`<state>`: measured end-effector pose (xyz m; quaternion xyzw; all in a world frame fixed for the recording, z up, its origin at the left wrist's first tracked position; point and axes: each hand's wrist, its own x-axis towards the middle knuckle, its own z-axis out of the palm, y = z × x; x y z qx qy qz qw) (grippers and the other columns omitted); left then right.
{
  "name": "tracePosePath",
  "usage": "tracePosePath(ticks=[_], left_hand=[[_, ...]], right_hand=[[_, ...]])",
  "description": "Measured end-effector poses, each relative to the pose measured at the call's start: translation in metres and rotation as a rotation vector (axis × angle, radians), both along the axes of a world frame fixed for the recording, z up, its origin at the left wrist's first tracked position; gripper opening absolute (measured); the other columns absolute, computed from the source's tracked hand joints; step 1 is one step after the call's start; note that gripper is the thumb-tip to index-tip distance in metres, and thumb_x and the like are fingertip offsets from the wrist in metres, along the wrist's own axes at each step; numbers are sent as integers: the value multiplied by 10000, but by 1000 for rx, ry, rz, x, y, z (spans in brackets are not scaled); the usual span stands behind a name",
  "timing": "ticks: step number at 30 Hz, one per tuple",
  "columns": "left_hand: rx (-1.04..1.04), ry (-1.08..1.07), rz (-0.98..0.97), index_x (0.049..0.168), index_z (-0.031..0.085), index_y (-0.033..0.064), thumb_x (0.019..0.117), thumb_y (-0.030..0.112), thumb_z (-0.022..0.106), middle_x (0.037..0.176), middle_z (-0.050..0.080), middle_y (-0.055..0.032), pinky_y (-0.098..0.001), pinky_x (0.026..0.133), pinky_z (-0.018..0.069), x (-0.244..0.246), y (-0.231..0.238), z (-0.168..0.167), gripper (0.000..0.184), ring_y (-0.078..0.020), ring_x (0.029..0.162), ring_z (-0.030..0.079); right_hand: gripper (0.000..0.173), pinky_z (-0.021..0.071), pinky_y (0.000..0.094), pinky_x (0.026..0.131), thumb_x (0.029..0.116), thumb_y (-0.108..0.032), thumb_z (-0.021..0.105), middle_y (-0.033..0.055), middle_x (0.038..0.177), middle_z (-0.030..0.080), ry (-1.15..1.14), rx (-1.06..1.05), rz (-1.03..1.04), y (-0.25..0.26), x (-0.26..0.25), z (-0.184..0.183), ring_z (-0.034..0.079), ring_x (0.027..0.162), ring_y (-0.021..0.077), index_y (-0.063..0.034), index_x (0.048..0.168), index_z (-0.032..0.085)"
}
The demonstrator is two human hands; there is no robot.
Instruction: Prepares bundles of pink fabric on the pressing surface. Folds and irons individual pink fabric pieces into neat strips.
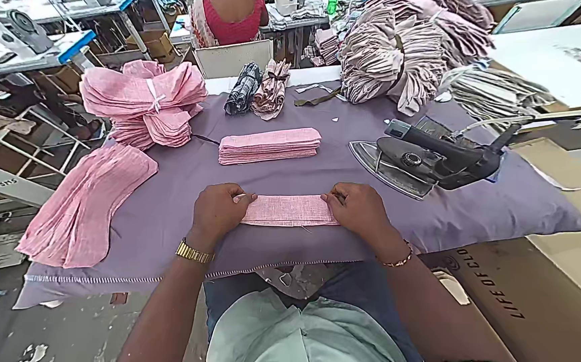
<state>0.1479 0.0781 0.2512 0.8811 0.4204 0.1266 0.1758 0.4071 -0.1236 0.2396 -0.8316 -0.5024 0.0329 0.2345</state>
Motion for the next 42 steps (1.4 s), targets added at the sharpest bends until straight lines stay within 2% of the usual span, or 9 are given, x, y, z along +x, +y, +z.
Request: tracePosePath(ticks=[6, 12, 14, 17, 21, 25, 29, 36, 42], left_hand=[[263, -53, -28, 975, 747, 154, 901, 591, 663, 851, 675, -33, -489, 673, 551, -3, 1, -10, 451, -228, 782, 665], [417, -184, -255, 936, 739, 132, 1014, 393, 591, 831, 695, -10, -362, 716, 564, -1, -3, -19, 310, -162, 787, 674], [427, -188, -274, 943, 746, 150, 1027, 394, 574, 855, 726, -1, -365, 730, 564, -4, -5, -17, 310, -153, 818, 695], [365, -215, -329, 1029, 776, 166, 1038, 422, 556, 961, 763, 12, -375, 813, 589, -19, -9, -12, 338, -127, 911, 719], [133, -329, -485, 1203, 754, 162, 970, 399, 667, 1175, 749, 20, -356, 995, 582, -48, 1, -12, 344, -79, 1106, 697], [60, -373, -551, 1233, 745, 134, 991, 244, 647, 1240, 735, 2, -359, 1058, 562, -57, 7, -16, 284, -105, 1176, 683], [99, -367, -560, 1236, 747, 131, 1020, 185, 576, 1245, 736, -6, -364, 1067, 555, -57, 5, -15, 280, -116, 1191, 679], [156, -403, -462, 1148, 778, 157, 945, 175, 569, 1158, 759, 21, -368, 1019, 560, -46, -1, -22, 292, -111, 1134, 689], [89, -460, -396, 1059, 784, 162, 910, 137, 586, 1111, 765, 42, -333, 968, 585, -42, -5, -20, 249, -82, 1080, 701]], right_hand=[[328, 534, 449, 590, 935, -420, 653, 72, 829, 659, -168, 194, -13, -5, -6, -14, 660, 721, 241, -103, 884, 720], [200, 538, 380, 843, 978, -135, 589, 57, 969, 741, -174, 584, 242, -19, -2, -23, 677, 935, 199, -108, 952, 786], [230, 553, 392, 916, 1009, -151, 567, 33, 1025, 774, -112, 601, 341, -30, -3, -19, 710, 977, 158, -109, 1027, 793], [260, 484, 437, 1023, 1047, -266, 571, -16, 1147, 776, -91, 489, 379, -48, -5, -22, 704, 1092, 103, -140, 1118, 786], [271, 448, 453, 1102, 1059, -189, 546, -7, 1244, 750, -32, 509, 410, -58, 1, -33, 670, 1208, 114, -151, 1193, 778], [273, 456, 453, 1096, 1048, -133, 533, 14, 1189, 769, -53, 551, 434, -57, 2, -35, 685, 1189, 139, -130, 1140, 790], [329, 459, 465, 1077, 1026, -86, 482, 28, 1192, 768, -73, 531, 456, -58, 4, -30, 692, 1171, 149, -116, 1156, 782], [250, 445, 481, 977, 990, -163, 562, -10, 1078, 783, -164, 526, 400, -47, -2, -28, 702, 1012, 125, -139, 1098, 786], [245, 447, 470, 936, 917, -152, 556, -41, 995, 767, 21, 553, 243, -39, -9, -33, 682, 960, 99, -169, 1013, 780]])
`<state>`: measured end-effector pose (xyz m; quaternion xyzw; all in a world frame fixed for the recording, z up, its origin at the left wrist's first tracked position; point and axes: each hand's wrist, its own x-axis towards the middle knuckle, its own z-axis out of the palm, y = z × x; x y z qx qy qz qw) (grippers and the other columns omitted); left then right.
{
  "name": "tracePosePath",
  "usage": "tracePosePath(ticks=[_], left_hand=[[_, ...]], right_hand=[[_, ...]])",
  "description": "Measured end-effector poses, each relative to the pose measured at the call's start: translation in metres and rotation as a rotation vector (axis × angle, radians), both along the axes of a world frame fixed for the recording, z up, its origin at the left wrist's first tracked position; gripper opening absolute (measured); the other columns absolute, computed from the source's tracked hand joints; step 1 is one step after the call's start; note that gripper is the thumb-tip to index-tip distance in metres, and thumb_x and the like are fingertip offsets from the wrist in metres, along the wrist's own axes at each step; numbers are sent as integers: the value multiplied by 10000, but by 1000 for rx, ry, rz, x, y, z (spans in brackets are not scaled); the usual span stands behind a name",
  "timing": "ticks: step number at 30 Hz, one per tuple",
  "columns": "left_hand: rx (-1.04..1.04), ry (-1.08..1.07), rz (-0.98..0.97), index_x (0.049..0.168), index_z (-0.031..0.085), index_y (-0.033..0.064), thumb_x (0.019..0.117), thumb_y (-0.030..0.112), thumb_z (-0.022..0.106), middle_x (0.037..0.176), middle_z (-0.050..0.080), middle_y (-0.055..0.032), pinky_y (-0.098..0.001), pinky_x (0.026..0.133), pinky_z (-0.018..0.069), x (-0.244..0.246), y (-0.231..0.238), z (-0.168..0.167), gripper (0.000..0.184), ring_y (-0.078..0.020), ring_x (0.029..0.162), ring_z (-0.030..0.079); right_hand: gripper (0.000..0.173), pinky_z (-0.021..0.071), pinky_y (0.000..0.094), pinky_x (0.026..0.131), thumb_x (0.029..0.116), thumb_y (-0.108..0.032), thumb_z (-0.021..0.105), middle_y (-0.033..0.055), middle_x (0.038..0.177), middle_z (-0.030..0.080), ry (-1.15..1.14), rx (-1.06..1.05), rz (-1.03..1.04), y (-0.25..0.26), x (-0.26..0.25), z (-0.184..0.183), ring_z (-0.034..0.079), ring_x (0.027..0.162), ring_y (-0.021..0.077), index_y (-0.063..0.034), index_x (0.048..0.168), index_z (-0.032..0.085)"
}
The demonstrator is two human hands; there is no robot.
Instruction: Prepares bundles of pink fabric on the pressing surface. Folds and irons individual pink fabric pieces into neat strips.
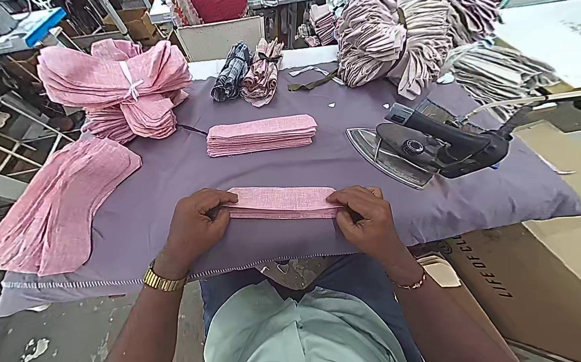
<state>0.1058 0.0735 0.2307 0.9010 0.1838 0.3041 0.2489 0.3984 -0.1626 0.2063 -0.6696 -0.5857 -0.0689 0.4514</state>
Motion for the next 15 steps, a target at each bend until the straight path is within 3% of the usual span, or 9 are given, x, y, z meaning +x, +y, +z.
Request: tracePosePath(ticks=[5, 9, 15], left_hand=[[-32, 35, -106, 1039, 788, 169, 926, 114, 577, 1130, 762, 36, -377, 1031, 562, 1, 5, 6, 246, -119, 1143, 687], [17, 114, -176, 1097, 806, 233, 985, 143, 545, 1261, 726, 53, -393, 1100, 498, -1, 10, 8, 298, -131, 1252, 628], [51, 223, -219, 1184, 783, 295, 1011, 155, 516, 1400, 648, 48, -414, 1118, 466, -3, 12, 11, 348, -154, 1330, 561]], right_hand=[[244, 437, 484, 931, 887, -153, 548, -65, 1053, 754, 48, -79, -11, 2, 0, 6, 669, 1029, 92, -188, 1022, 749], [276, 412, 508, 961, 923, -173, 514, -105, 1148, 743, 41, -177, 53, -1, 6, 10, 645, 1123, 80, -227, 1041, 759], [298, 407, 517, 974, 952, -175, 505, -125, 1213, 728, 61, -232, 94, -4, 9, 14, 629, 1171, 70, -240, 1048, 779]])
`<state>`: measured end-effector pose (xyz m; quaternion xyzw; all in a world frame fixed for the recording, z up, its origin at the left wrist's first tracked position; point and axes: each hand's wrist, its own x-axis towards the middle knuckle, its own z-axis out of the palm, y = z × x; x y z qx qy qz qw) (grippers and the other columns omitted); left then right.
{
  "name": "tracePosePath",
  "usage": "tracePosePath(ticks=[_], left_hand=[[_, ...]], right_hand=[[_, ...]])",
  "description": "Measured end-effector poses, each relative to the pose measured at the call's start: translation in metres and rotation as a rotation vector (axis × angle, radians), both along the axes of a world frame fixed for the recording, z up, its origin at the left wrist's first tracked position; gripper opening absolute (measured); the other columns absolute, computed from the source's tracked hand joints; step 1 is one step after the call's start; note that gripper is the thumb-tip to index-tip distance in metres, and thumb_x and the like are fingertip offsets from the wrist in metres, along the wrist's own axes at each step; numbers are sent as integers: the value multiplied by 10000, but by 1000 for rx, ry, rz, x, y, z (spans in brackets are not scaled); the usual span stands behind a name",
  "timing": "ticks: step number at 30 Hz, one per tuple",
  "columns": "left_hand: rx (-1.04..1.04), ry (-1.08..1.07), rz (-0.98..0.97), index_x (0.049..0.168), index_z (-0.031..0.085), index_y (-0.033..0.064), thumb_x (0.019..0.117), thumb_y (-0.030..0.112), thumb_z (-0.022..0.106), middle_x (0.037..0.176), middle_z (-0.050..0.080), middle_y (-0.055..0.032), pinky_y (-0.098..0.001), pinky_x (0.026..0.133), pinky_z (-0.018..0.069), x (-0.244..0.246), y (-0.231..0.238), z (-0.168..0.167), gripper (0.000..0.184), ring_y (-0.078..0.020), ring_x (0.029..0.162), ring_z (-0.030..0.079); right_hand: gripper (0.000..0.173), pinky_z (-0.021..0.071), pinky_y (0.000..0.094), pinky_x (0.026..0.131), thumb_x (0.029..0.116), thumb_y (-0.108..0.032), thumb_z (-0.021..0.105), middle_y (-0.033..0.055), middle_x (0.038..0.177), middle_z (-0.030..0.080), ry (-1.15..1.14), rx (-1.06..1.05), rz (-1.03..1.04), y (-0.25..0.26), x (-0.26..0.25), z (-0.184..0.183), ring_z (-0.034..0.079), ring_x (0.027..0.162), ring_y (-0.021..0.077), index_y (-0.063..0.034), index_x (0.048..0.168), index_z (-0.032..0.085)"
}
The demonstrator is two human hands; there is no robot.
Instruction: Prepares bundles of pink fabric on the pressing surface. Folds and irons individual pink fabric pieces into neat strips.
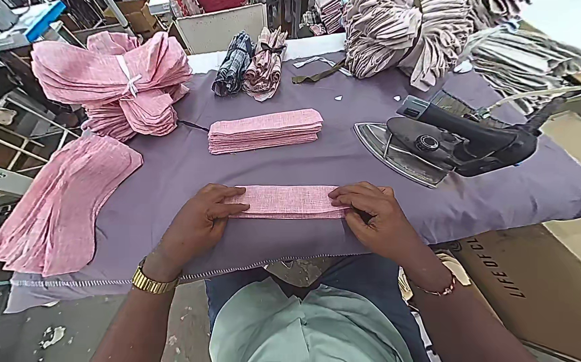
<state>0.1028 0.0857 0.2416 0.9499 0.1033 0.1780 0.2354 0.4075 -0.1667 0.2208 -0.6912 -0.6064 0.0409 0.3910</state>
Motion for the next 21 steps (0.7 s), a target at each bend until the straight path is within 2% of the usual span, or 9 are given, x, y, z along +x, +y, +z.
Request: tracePosePath(ticks=[5, 9, 11, 14, 17, 19, 21], left_hand=[[80, 43, -6, 1213, 767, 329, 1006, 157, 502, 1422, 627, 34, -431, 1109, 461, 2, -2, -1, 378, -184, 1333, 549], [215, 67, 11, 1231, 753, 352, 1003, 184, 491, 1416, 632, 26, -470, 1034, 495, 4, -7, 1, 386, -217, 1290, 577], [247, 73, 6, 1252, 739, 364, 1011, 192, 488, 1425, 627, 32, -479, 1011, 503, 3, -7, 0, 388, -221, 1290, 578], [269, 76, -11, 1306, 698, 404, 1029, 216, 477, 1473, 590, 50, -486, 1030, 485, -1, -4, -4, 401, -219, 1335, 550], [259, 39, -18, 1309, 696, 407, 1025, 213, 471, 1489, 577, 47, -500, 1022, 465, -2, -1, -10, 411, -226, 1346, 535], [274, 42, -15, 1303, 702, 396, 1020, 205, 468, 1480, 583, 42, -506, 991, 471, 0, -4, -9, 414, -235, 1323, 546], [312, 78, -18, 1316, 694, 391, 996, 186, 467, 1463, 593, 17, -517, 934, 482, 3, -7, -6, 443, -268, 1272, 566]], right_hand=[[282, 397, 518, 980, 952, -180, 518, -104, 1199, 739, -58, 19, -34, 0, -4, -1, 640, 1157, 83, -224, 1020, 788], [268, 386, 525, 941, 963, -189, 529, -77, 1172, 753, -197, 65, -81, 0, -10, -3, 655, 1122, 129, -207, 983, 795], [268, 362, 550, 970, 977, -215, 532, -97, 1196, 748, -275, 37, -93, -4, -11, -1, 633, 1179, 151, -228, 1018, 796], [327, 299, 665, 1079, 994, -209, 491, -126, 1282, 720, -352, -19, -95, -13, -12, 2, 561, 1350, 214, -263, 1118, 788], [395, 220, 730, 1128, 1008, -137, 459, -112, 1304, 717, -337, 129, -149, -17, -10, -20, 531, 1401, 266, -284, 1159, 793], [368, 223, 722, 1138, 1009, -116, 470, -78, 1247, 747, -334, 211, -200, -12, -14, -30, 578, 1356, 259, -248, 1084, 805], [347, 239, 713, 1127, 1011, -134, 457, -66, 1112, 782, -295, 165, -221, -1, -15, -20, 631, 1275, 227, -213, 951, 789]])
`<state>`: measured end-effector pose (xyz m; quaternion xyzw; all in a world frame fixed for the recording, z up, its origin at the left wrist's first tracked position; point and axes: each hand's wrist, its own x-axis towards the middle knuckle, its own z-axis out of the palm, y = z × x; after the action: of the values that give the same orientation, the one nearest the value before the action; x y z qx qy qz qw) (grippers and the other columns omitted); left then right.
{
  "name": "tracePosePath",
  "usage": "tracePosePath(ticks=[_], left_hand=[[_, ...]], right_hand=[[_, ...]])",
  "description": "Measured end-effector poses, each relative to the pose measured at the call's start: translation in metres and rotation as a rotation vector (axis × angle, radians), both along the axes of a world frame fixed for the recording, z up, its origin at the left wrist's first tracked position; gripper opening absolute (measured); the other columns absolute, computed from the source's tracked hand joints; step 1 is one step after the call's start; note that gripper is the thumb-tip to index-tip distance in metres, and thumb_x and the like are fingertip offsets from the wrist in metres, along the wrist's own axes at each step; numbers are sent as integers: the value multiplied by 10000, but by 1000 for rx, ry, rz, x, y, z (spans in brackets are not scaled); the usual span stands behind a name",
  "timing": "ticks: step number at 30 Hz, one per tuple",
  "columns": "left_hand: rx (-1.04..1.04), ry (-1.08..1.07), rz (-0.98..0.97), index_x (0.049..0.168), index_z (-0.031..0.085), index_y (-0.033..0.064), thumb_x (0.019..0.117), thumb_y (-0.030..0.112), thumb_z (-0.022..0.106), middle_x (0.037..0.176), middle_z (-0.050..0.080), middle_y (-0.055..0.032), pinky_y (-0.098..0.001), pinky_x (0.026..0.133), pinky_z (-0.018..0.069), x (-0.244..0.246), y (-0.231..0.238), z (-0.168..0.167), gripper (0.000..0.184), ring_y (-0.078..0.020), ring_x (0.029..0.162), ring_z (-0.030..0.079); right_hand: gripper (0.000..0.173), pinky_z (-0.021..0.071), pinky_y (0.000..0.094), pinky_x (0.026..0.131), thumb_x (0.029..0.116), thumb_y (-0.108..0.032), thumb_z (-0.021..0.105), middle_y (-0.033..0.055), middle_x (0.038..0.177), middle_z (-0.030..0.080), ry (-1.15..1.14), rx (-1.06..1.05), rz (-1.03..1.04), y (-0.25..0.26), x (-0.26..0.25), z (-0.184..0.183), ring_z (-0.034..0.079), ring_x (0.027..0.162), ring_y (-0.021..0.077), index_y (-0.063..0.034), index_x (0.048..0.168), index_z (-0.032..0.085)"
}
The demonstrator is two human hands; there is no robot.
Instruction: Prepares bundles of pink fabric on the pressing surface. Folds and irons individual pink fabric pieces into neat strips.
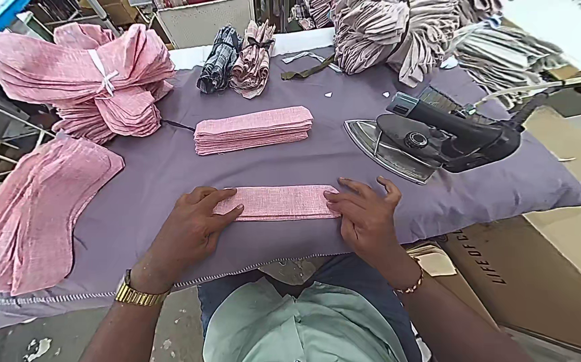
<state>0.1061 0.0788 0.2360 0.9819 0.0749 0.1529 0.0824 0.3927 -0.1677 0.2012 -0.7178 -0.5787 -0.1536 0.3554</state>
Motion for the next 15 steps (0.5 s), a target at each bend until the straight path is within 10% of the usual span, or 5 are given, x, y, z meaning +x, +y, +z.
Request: tracePosePath(ticks=[4, 7, 12, 15], left_hand=[[151, 145, 32, 1408, 578, 466, 985, 123, 549, 1378, 596, -133, -560, 802, 531, 15, -17, 15, 545, -398, 1145, 599], [207, 246, 76, 1427, 544, 470, 959, 59, 599, 1339, 570, -201, -561, 754, 546, 24, -28, 20, 625, -450, 1127, 584], [221, 245, 85, 1432, 538, 478, 955, 44, 588, 1336, 561, -205, -538, 737, 547, 23, -28, 16, 647, -441, 1120, 581], [219, 246, 95, 1430, 539, 482, 942, 28, 595, 1333, 564, -205, -537, 726, 548, 23, -28, 16, 669, -441, 1116, 583]], right_hand=[[311, 392, 624, 1055, 968, -166, 466, -60, 1048, 767, 106, -296, 157, 15, 28, 48, 679, 1134, 153, -192, 915, 771], [276, 612, 444, 894, 937, -62, 513, 77, 1068, 762, -12, -59, 134, 20, 73, 93, 730, 1005, 198, -63, 1006, 780], [607, 500, 727, 766, 981, -565, 595, 266, 1094, 711, -160, -240, -349, 11, 148, 113, 684, 966, 502, -116, 1386, 643], [479, 517, 685, 752, 1008, -502, 580, 206, 1078, 733, -158, -242, -321, 9, 137, 111, 704, 946, 445, -183, 1350, 685]])
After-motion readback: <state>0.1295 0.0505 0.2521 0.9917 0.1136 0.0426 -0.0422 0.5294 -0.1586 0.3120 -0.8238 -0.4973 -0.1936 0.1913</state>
